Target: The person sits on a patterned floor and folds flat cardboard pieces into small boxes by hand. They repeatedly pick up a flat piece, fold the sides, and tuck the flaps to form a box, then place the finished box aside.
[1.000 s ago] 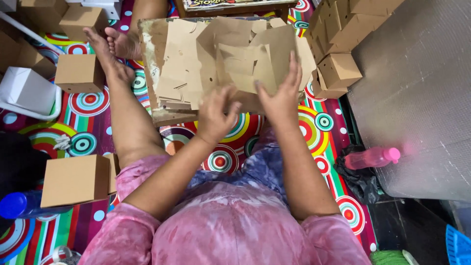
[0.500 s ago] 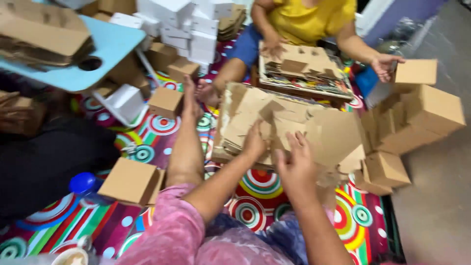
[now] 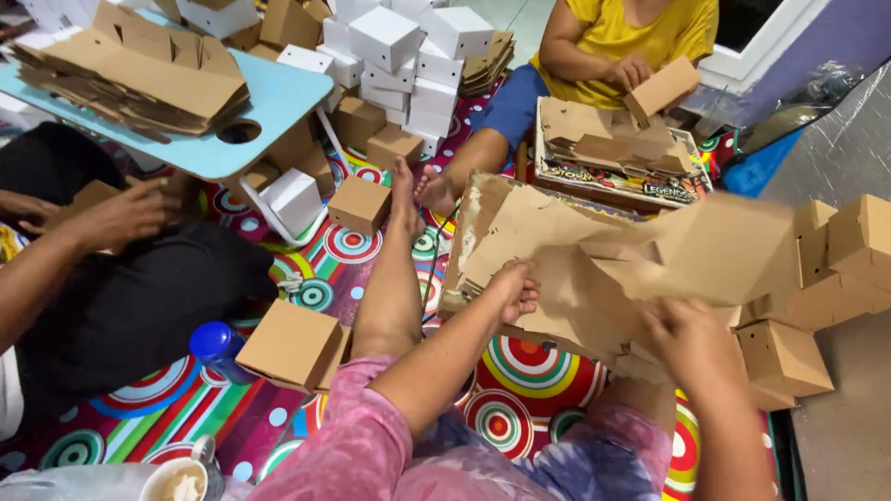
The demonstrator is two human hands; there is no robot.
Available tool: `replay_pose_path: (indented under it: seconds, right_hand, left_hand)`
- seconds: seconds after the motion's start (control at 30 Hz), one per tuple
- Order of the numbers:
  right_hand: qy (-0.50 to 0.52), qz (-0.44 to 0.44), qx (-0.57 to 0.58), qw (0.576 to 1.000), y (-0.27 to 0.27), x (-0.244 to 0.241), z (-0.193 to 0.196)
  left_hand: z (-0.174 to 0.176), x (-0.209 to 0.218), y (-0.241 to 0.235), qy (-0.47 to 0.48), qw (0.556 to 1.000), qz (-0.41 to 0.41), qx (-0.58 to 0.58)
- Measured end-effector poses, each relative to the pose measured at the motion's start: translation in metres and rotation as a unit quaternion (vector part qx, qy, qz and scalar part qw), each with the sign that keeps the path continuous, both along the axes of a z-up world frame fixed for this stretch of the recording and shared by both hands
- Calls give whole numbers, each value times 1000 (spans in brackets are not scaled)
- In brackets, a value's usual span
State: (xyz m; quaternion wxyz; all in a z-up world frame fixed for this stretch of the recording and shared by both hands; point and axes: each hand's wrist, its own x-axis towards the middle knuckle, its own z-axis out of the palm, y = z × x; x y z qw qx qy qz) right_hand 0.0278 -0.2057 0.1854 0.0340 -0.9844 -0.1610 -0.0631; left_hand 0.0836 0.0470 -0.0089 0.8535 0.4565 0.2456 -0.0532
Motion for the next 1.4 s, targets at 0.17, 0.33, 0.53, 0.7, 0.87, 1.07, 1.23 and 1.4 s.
replay_pose_path:
  seconds: [0.17,0.33,0.53,0.7,0.87,1.07,1.23,1.4]
  right_hand:
    - [16,-24,31,999,-110,23,-33]
    - [-41,-6,53,998,-124,19,-83]
    - [-48,70,145,986,-61,-37,-120]
    - [-42,69,240,967,-95,-38,-139]
    - [-123,148,243,951,-132,-21,-179]
    - [-169,153,296,928,-152,-13,-208]
    - [-149,175,323,918,-107,-11,-167]
    - [-145,163,226,949,-39,-17,-129]
  left_hand:
    - [42,-23,1,40,995,42,-78]
    - [66,-51,-12,3,1000,-3,-16]
    - [61,-55,-54,-29,994,-84,69]
    - [53,-64,-57,-308,769,-86,553]
    - [66,-31,-72,-371,502,-231,746]
    - [52,-28,-73,-400,496,-136,759]
    - [110,-118,-31,-388,504,-30,771]
    - [71,-135,-2,-270,513,-41,814]
